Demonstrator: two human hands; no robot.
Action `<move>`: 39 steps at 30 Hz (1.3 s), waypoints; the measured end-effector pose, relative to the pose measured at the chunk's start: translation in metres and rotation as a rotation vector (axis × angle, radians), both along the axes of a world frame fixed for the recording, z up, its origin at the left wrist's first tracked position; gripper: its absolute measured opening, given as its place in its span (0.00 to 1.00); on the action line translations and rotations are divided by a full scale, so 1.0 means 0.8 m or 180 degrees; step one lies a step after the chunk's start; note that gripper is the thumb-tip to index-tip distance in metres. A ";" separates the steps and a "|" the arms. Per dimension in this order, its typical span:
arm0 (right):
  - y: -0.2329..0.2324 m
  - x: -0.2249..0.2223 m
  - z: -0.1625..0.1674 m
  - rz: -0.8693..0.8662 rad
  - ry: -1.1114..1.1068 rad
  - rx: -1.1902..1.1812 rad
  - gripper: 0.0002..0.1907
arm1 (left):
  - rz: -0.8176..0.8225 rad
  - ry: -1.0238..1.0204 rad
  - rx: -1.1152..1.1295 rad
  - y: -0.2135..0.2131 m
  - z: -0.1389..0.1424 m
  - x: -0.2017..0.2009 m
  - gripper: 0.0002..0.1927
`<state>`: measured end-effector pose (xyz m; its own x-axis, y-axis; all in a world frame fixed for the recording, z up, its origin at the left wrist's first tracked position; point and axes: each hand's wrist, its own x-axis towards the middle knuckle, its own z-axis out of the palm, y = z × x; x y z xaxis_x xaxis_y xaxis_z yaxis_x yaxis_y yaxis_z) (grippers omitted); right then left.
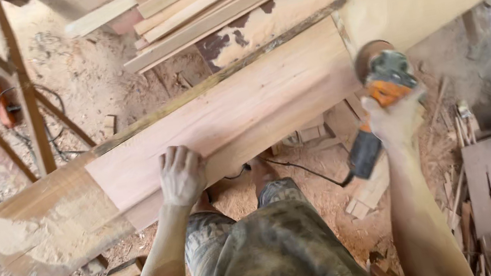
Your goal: The person uses an orbital sander to smooth the surface of a long wooden plank. They move the sander back and forth along the plank, occasionally repositioning it and picking up another plank from a nearby stack.
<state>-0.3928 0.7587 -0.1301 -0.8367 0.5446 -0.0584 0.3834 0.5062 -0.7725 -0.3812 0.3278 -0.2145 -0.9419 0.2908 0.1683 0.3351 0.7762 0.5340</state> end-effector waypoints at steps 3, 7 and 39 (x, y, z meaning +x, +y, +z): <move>0.004 0.034 0.017 -0.0003 -0.0038 -0.0165 0.40 | -0.0073 0.0043 -0.0294 0.014 -0.002 -0.001 0.06; -0.025 0.066 0.023 -0.0046 -0.0073 -0.0121 0.45 | -0.0281 -0.0230 -0.0228 0.020 -0.005 0.005 0.13; -0.119 0.027 -0.022 0.0515 -0.0853 0.0558 0.45 | 0.0762 -0.0062 0.0199 -0.089 -0.037 0.061 0.06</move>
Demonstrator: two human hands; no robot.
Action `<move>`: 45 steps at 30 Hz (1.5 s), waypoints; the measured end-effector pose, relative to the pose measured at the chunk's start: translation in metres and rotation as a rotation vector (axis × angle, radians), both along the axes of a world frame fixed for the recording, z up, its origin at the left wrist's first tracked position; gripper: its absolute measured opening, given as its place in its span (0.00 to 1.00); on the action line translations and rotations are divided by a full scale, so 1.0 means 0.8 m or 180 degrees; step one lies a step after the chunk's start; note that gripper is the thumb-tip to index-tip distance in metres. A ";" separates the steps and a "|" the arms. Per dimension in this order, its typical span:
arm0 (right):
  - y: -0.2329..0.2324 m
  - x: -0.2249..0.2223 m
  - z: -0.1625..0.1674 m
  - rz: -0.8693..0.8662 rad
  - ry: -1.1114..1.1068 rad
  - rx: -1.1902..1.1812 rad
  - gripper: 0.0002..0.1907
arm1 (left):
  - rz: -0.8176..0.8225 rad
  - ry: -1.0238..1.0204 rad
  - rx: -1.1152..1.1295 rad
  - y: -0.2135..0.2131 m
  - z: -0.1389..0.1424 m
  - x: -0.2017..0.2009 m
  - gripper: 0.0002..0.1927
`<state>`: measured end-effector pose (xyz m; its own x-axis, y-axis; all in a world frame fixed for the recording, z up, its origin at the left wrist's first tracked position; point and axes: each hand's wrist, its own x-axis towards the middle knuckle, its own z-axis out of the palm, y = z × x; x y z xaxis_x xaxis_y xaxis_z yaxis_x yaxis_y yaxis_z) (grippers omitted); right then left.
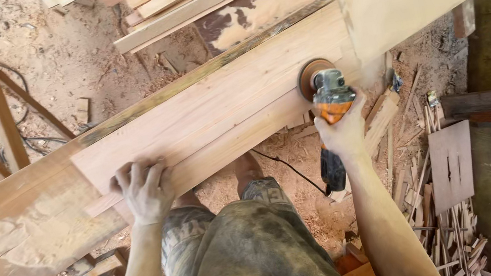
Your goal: The person uses an orbital sander to smooth the surface of a long wooden plank. They move the sander back and forth along the plank, occasionally repositioning it and picking up another plank from a nearby stack.
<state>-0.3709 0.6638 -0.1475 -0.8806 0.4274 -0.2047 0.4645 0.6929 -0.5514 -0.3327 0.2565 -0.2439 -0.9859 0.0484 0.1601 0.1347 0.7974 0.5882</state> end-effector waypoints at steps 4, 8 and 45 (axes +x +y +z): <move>0.050 -0.026 -0.005 -0.0223 0.0065 0.0142 0.43 | -0.0030 -0.0073 0.0057 0.001 0.002 -0.001 0.07; 0.075 -0.048 -0.002 -0.0442 0.0428 -0.0308 0.42 | -0.0035 -0.0181 0.0110 0.003 0.010 -0.001 0.07; 0.138 -0.056 0.019 -0.0507 0.0601 -0.0700 0.43 | 0.0257 -0.0834 -0.0785 0.054 0.042 -0.015 0.11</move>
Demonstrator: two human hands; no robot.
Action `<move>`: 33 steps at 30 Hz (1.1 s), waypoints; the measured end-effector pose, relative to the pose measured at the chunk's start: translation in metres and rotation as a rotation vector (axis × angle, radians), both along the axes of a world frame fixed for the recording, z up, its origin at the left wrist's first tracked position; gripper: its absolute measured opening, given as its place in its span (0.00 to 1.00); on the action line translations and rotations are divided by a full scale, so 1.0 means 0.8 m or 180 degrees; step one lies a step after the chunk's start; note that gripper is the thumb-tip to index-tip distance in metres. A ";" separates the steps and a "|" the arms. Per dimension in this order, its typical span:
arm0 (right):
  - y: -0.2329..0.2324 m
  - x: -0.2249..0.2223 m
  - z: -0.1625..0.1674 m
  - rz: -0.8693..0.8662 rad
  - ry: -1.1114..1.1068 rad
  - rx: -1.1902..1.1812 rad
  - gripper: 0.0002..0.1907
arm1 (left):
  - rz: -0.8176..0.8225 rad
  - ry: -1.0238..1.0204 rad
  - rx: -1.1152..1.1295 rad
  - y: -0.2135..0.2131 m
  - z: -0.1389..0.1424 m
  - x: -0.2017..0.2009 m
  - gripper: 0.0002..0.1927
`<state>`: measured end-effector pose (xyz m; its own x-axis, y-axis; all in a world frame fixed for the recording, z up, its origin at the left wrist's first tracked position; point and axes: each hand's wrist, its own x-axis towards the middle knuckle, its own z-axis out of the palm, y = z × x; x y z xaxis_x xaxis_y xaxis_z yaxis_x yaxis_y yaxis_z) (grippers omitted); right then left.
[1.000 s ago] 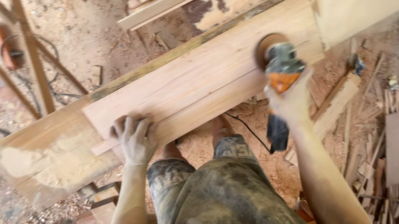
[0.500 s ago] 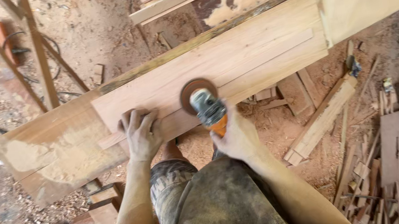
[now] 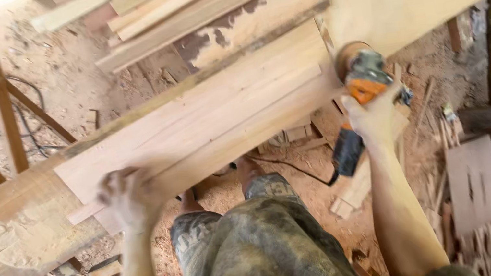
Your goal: The person uses an orbital sander to smooth the surface of a long wooden plank. They move the sander back and forth along the plank, occasionally repositioning it and picking up another plank from a nearby stack.
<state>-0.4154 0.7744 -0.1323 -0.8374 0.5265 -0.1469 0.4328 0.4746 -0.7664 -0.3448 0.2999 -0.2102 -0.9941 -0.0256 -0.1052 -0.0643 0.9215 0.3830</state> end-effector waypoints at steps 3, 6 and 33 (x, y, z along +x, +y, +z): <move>0.018 0.037 0.008 -0.0247 0.0135 -0.0055 0.46 | -0.0410 -0.0771 -0.0142 0.094 0.002 -0.030 0.26; 0.026 0.078 0.011 -0.0107 -0.0152 0.0896 0.45 | -0.0491 -0.1181 -0.0063 0.174 -0.002 -0.070 0.26; -0.081 0.114 0.029 0.0435 -0.0216 -0.0032 0.46 | 0.3984 -0.1935 0.4904 0.114 0.013 -0.014 0.13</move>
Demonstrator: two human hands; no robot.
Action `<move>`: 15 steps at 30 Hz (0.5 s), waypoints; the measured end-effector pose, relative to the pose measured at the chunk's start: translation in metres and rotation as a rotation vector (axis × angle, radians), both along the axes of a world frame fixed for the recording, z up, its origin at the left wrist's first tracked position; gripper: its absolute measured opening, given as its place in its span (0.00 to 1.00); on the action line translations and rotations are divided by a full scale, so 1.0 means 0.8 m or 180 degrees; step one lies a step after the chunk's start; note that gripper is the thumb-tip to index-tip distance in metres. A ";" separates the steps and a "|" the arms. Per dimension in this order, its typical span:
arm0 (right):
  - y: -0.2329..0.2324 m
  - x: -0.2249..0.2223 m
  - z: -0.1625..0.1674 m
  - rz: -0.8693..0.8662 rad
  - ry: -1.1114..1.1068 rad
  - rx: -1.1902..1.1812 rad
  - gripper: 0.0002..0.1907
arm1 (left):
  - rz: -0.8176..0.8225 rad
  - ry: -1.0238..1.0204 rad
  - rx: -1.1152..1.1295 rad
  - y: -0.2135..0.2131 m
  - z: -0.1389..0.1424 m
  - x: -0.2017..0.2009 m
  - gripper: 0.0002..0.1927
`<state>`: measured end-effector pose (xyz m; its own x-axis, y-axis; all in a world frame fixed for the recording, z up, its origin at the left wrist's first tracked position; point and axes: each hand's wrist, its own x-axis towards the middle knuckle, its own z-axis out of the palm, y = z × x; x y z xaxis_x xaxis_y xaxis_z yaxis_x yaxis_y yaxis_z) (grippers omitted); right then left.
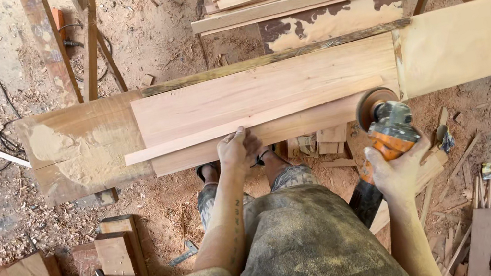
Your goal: The person uses an orbital sander to smooth the surface of a long wooden plank. They move the sander back and forth along the plank, occasionally repositioning it and picking up another plank from a nearby stack.
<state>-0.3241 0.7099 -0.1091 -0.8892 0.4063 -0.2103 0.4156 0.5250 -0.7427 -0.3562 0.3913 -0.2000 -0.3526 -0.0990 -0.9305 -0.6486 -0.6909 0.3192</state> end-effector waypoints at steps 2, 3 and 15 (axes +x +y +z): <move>-0.020 0.002 -0.003 0.0171 -0.0202 0.0148 0.46 | -0.1028 0.0033 -0.0755 -0.018 0.002 0.012 0.15; -0.032 0.004 -0.006 0.0348 -0.0085 0.0123 0.46 | -0.1810 0.0141 -0.1518 -0.027 0.004 0.019 0.15; -0.200 0.003 -0.027 0.1190 -0.1363 0.0041 0.52 | -0.2975 0.2813 -0.4082 -0.086 -0.040 0.013 0.11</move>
<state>-0.3221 0.5498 -0.1307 -0.8096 0.0852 -0.5808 0.4624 0.7022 -0.5414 -0.3456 0.3227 -0.2321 -0.9993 -0.0262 0.0256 0.0007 0.6847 0.7288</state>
